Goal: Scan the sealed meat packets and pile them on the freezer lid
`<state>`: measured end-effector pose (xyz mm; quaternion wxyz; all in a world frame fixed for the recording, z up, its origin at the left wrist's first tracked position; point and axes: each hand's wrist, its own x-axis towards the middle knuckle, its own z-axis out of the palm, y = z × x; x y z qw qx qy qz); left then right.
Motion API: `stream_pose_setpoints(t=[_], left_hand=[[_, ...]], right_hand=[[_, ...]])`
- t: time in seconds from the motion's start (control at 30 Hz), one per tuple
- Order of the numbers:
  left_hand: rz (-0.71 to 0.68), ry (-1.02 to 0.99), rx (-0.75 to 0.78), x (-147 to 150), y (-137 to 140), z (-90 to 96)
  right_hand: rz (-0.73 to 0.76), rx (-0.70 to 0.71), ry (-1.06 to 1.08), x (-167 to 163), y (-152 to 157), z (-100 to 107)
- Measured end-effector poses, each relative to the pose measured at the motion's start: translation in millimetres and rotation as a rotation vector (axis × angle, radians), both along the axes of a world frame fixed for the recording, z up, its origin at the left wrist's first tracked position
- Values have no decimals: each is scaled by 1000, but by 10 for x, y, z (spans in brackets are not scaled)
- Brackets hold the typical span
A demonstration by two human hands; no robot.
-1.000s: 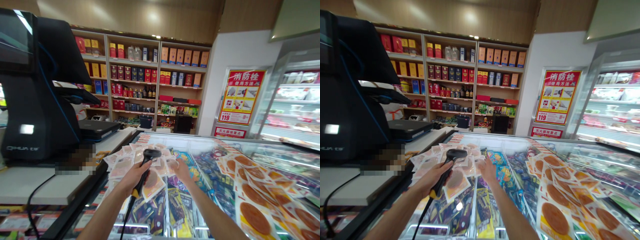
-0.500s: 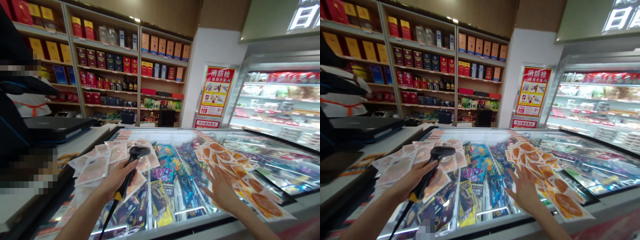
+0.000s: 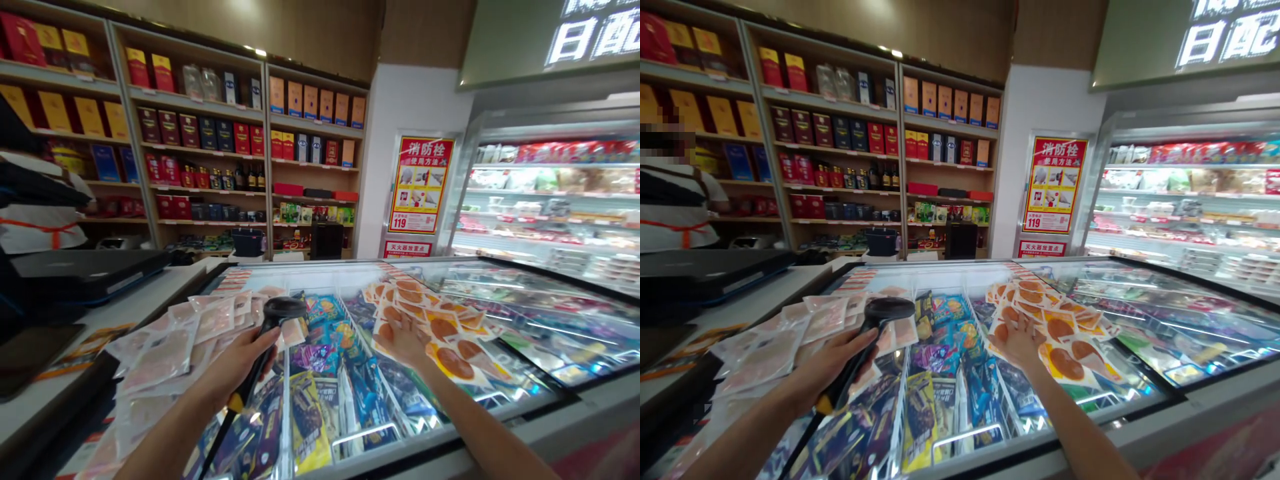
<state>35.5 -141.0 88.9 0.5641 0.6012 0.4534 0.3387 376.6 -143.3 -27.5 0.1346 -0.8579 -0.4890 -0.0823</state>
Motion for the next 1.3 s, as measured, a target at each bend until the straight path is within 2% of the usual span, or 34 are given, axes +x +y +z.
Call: stream_pose_setpoints(t=[0.1,0.2,0.33,0.47,0.63,0.73,0.8,0.87,0.93,1.0,1.13,1.3], left_hand=[[16,15,-10,-8,-23,22],[19,-21,-13,-38,-20,11],[48,-84,-17,-125,-4,-32],[34,-134,22,-253,-13,-51],[98,-98,14,-401,-15,-52],[125,-86,10,-448,-4,-52],[122,-83,3,-460,2,-45],[108,-83,7,-463,4,-31],[103,-88,14,-462,3,-13],[91,-93,9,-458,1,3],[40,-118,-16,-435,14,6],[-48,-167,-31,-386,46,-45]], right_hand=[[-9,44,34,-128,191,71],[14,86,46,-198,250,165],[206,44,-64,-199,143,232],[357,-37,-122,-267,52,176],[483,7,-106,-489,204,124],[507,225,129,-588,406,187],[473,443,441,-655,558,236],[420,633,850,-751,699,255],[414,743,1227,-873,811,232],[430,791,1445,-988,882,181],[481,813,1519,-1080,911,112],[519,764,1544,-1035,865,174]])
